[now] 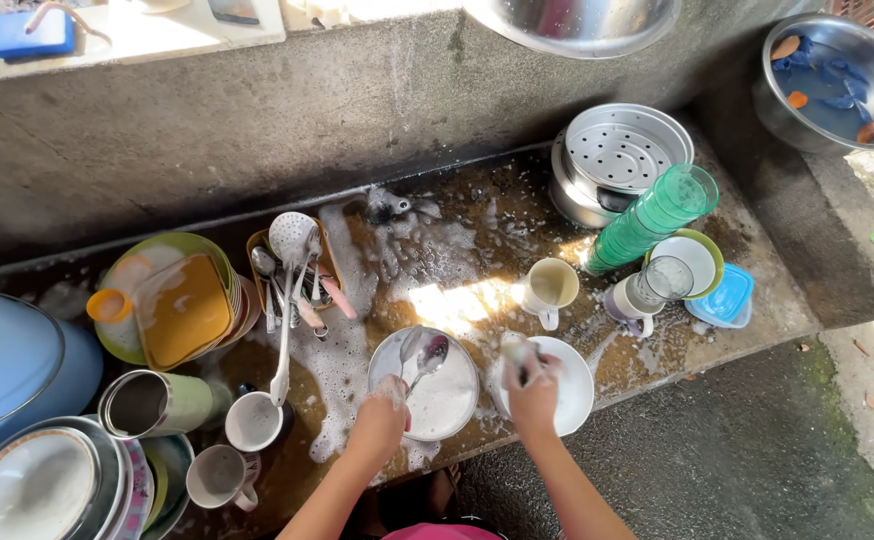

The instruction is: Washing a large quantity of plates, bowls, and cutlery using a sponge and soap in an outdoor concrete sink.

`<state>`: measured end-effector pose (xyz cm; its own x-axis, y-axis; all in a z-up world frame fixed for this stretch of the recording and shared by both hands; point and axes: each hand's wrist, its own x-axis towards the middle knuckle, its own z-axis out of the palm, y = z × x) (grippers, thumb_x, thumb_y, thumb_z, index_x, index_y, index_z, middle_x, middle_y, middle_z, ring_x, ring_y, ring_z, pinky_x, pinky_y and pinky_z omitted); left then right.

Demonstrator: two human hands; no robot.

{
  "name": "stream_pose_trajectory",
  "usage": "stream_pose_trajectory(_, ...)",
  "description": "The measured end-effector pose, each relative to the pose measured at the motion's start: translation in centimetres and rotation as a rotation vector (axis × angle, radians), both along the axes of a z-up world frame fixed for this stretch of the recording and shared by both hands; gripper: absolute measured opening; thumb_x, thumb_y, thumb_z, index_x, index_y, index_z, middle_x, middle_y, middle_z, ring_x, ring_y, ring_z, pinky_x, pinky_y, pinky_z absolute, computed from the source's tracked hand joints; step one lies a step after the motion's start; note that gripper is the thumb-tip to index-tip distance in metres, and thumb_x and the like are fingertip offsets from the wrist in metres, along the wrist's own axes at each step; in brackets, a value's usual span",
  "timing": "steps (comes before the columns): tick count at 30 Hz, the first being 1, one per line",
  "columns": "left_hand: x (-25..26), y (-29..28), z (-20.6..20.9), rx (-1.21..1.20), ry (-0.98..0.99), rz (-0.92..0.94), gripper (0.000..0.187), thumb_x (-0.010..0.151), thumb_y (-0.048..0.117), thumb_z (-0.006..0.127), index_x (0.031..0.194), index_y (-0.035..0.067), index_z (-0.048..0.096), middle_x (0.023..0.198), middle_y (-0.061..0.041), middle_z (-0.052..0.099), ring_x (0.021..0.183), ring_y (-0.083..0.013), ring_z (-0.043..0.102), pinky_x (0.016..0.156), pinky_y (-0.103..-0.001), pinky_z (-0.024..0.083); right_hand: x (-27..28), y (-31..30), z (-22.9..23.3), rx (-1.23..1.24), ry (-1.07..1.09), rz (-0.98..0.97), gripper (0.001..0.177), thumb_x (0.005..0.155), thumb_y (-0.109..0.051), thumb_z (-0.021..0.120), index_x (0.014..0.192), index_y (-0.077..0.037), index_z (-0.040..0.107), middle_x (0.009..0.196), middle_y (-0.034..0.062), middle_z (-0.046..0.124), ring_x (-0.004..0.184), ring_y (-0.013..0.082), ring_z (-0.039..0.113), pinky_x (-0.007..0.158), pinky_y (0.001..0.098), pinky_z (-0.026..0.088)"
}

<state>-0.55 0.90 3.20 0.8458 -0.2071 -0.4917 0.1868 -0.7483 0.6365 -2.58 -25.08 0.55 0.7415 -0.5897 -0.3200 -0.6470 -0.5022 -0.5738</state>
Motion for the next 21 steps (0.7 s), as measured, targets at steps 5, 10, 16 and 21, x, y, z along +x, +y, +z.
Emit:
stream_pose_trajectory(5, -0.8, -0.9, -0.2, -0.207, 0.083, 0.119, 0.028, 0.102, 0.022, 0.042, 0.111, 0.006, 0.062, 0.066, -0.011, 0.071, 0.065, -0.0272, 0.07, 0.068, -0.041, 0.056, 0.9, 8.2, 8.5, -0.031, -0.475, 0.453, 0.022, 0.084, -0.017, 0.076, 0.106, -0.02, 0.073, 0.104, 0.0177, 0.067, 0.094, 0.0301, 0.063, 0.086, 0.0419, 0.057)
stream_pose_trajectory(10, -2.0, -1.2, 2.1, -0.25, 0.107, 0.176, 0.026, 0.099, 0.019, 0.05, 0.099, 0.001, 0.069, 0.068, -0.015, 0.071, 0.064, -0.0254, 0.07, 0.065, -0.041, 0.054, 3.2, 9.7, 7.5, -0.233, -0.535, 0.574, 0.017, 0.076, -0.012, 0.082, 0.09, -0.02, 0.082, 0.092, 0.0108, 0.065, 0.092, 0.0271, 0.06, 0.085, 0.0404, 0.054)
stream_pose_trajectory(16, -1.8, 0.7, -1.2, -0.171, -0.042, 0.118, 0.019, 0.092, 0.009, 0.055, 0.107, 0.005, 0.065, 0.086, -0.02, 0.073, 0.077, -0.0304, 0.074, 0.069, -0.042, 0.061, 4.7, 9.9, 5.8, -0.233, -0.558, 0.797, 0.007, 0.083, -0.017, 0.079, 0.088, -0.013, 0.078, 0.097, 0.0086, 0.068, 0.098, 0.0245, 0.061, 0.092, 0.0395, 0.052)
stream_pose_trajectory(21, -1.2, 1.6, 1.9, -0.129, -0.014, 0.134, 0.019, 0.091, 0.014, 0.059, 0.105, 0.011, 0.071, 0.086, -0.023, 0.073, 0.079, -0.0372, 0.072, 0.07, -0.046, 0.056, 4.6, 10.9, 7.7, -0.222, -0.637, 0.852, 0.002, 0.085, -0.02, 0.079, 0.086, -0.019, 0.08, 0.106, 0.0095, 0.071, 0.098, 0.0239, 0.06, 0.092, 0.0382, 0.051)
